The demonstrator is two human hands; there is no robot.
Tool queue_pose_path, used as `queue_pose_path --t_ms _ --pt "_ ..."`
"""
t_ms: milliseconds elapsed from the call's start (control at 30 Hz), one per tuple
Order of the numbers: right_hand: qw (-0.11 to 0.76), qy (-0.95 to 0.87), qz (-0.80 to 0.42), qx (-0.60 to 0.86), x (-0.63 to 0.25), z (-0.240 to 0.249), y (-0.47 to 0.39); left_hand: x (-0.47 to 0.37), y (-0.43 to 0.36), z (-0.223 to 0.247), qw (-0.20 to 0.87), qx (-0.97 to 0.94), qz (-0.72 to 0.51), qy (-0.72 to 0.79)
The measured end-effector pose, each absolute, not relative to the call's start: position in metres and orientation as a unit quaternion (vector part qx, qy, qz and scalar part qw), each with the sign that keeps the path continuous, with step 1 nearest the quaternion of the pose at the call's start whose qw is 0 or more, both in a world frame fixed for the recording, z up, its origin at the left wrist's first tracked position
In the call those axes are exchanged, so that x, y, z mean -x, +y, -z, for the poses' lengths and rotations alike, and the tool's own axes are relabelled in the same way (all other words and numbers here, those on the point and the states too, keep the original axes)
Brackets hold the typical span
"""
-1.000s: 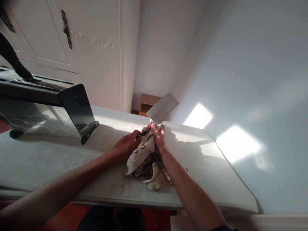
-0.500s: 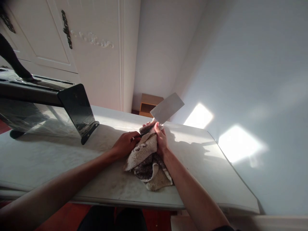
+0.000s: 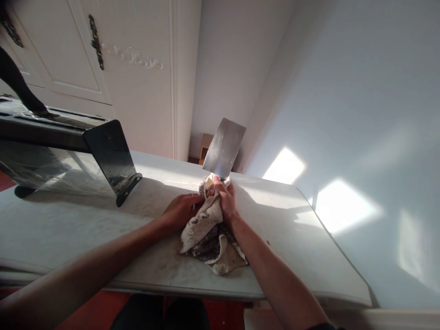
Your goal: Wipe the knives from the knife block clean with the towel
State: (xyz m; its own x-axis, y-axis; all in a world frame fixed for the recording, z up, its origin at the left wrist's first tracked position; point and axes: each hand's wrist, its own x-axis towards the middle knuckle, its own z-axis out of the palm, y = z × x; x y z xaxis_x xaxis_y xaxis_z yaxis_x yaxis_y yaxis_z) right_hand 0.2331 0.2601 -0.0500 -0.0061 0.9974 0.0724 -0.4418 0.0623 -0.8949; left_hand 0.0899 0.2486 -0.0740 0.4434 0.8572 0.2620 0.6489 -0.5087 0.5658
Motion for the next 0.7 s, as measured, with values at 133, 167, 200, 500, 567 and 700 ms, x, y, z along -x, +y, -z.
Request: queue_pose_path --t_ms 133,167,200,500,567,700 --pt "0.62 -0.399 -0.565 0.37 -0.232 0.047 0.256 -0.089 0.248 0.073 0.231 -0.832 -0.276 0.422" --pt "0.623 -0.406 -0.557 0.37 -0.232 0.048 0.256 -0.089 0.249 0.073 0.24 -0.831 -0.276 0.418" --pt "0.625 -0.413 -0.549 0.37 -0.233 0.049 0.256 -0.088 0.249 0.072 0.25 -0.829 -0.278 0.415" --pt "0.628 -0.41 -0.544 0.376 -0.237 0.051 0.256 -0.083 0.25 0.067 0.408 -0.753 -0.329 0.398" --pt "0.626 -0.422 -0.551 0.356 -0.238 0.053 0.256 -0.084 0.249 0.067 0.433 -0.742 -0.331 0.392" --pt "0.615 -0.483 -0.541 0.31 -0.238 0.059 0.258 -0.086 0.25 0.071 0.476 -0.707 -0.333 0.402"
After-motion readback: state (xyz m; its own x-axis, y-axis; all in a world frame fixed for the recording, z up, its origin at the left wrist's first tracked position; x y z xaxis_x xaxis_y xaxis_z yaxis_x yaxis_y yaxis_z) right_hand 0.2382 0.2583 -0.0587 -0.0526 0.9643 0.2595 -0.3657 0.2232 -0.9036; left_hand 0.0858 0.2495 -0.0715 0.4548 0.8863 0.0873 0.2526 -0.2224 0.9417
